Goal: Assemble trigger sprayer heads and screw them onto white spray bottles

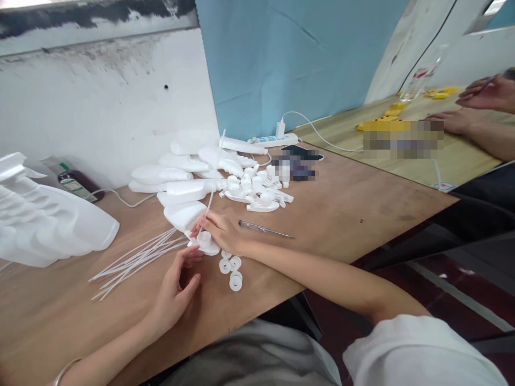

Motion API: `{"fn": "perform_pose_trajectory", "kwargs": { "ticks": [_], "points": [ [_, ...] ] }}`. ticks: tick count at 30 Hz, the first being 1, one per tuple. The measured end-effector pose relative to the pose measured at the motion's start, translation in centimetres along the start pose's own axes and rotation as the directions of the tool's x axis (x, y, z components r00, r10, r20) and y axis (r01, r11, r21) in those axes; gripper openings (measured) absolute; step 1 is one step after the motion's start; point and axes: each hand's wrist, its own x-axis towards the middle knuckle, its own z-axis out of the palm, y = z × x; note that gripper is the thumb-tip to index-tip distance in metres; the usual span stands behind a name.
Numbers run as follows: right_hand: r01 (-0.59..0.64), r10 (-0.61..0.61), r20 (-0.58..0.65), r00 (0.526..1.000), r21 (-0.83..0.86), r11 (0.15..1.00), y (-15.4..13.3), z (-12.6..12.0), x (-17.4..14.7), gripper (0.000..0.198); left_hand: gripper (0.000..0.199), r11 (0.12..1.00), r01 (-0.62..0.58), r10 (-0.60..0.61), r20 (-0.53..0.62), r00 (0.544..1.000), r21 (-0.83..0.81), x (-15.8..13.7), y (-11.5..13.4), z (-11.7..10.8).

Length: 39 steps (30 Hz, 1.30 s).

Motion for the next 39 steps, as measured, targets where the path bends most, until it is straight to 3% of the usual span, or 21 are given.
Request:
{"fn": "perform_pose_trajectory", "kwargs": {
  "ticks": [6, 12, 16, 21, 31, 39],
  "points": [
    [0.017, -0.022, -0.028, 0.999, -0.162, 0.987, 0.0, -0.2, 0.0, 0.037, 0.046, 1.0, 0.01, -0.01, 0.015, 1.0, -0.007, -0.1, 0.0, 0.0],
    [-0.046, 0.045, -0.033, 0.998, -0.02, 0.999, 0.1, 0.0, 0.0, 0.036, 0.046, 1.0, 0.005, -0.005, 0.003, 1.0, -0.002, 0.0, 0.0, 0.0],
    [-0.066, 0.065, 0.018, 0.998, 0.042, 0.997, 0.0, 0.2, 0.0, 0.038, 0.053, 1.0, 0.005, -0.005, -0.044, 0.999, -0.01, 0.0, -0.1, -0.1],
    [-0.093, 0.084, 0.088, 0.993, 0.116, 0.989, -0.6, 0.3, -0.1, 0.038, 0.057, 1.0, 0.003, -0.002, -0.011, 1.0, 0.006, 0.0, 0.0, -0.1],
    [-0.02, 0.034, 0.087, 0.996, -0.157, 0.987, -0.9, 0.3, -0.4, 0.038, 0.057, 0.999, 0.037, -0.037, -0.014, 0.999, -0.006, 0.1, 0.1, 0.0],
    [-0.134, 0.129, 0.079, 0.988, 0.057, 0.989, -0.3, 0.3, 0.0, 0.033, 0.057, 1.0, 0.024, -0.024, -0.003, 1.0, 0.018, 0.0, 0.2, -0.1]
  ]
}}
